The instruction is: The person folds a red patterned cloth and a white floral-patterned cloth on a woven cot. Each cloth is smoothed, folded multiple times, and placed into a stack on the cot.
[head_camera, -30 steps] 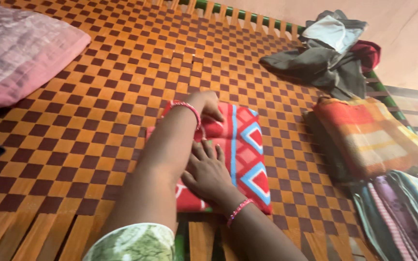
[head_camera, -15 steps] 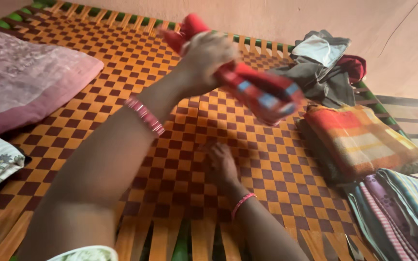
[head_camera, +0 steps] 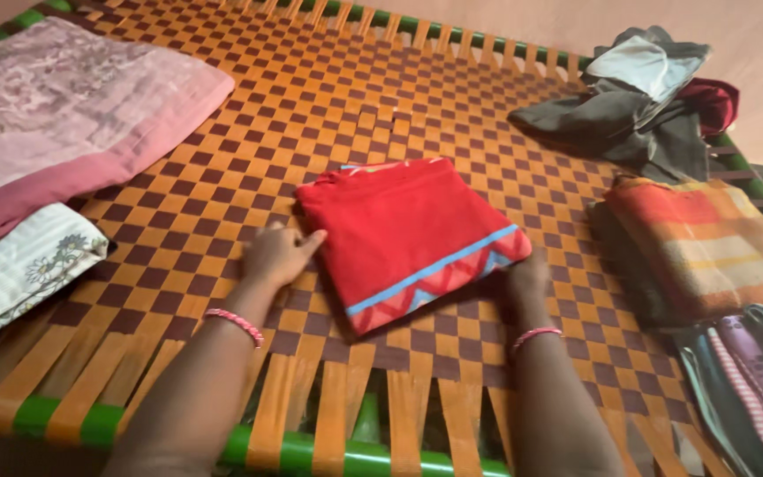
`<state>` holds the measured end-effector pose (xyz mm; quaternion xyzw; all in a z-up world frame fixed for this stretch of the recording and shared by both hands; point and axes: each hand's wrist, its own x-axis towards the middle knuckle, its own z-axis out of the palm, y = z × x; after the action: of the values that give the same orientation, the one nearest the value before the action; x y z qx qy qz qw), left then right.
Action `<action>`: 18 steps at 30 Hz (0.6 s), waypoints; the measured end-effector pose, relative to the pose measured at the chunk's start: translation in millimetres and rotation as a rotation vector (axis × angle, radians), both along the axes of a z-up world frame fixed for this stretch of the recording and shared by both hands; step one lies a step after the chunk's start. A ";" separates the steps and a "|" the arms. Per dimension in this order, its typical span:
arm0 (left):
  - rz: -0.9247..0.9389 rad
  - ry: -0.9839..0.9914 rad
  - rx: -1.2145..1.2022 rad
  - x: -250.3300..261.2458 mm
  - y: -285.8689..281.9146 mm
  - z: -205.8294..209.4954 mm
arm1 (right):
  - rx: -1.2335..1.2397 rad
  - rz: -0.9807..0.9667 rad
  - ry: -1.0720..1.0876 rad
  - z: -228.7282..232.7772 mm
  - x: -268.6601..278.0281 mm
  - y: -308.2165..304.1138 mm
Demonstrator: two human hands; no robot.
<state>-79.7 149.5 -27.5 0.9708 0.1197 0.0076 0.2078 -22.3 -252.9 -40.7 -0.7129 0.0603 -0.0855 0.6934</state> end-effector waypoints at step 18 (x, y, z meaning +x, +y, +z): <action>-0.411 -0.367 0.119 1.4 -127.2 3.6 | -1.157 0.305 -0.415 17.1 -39.0 79.2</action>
<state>-78.3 22.3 -23.9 0.9676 -0.1201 0.1478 0.1660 -61.3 -173.7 -23.6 -0.9416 -0.2336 -0.1410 0.1975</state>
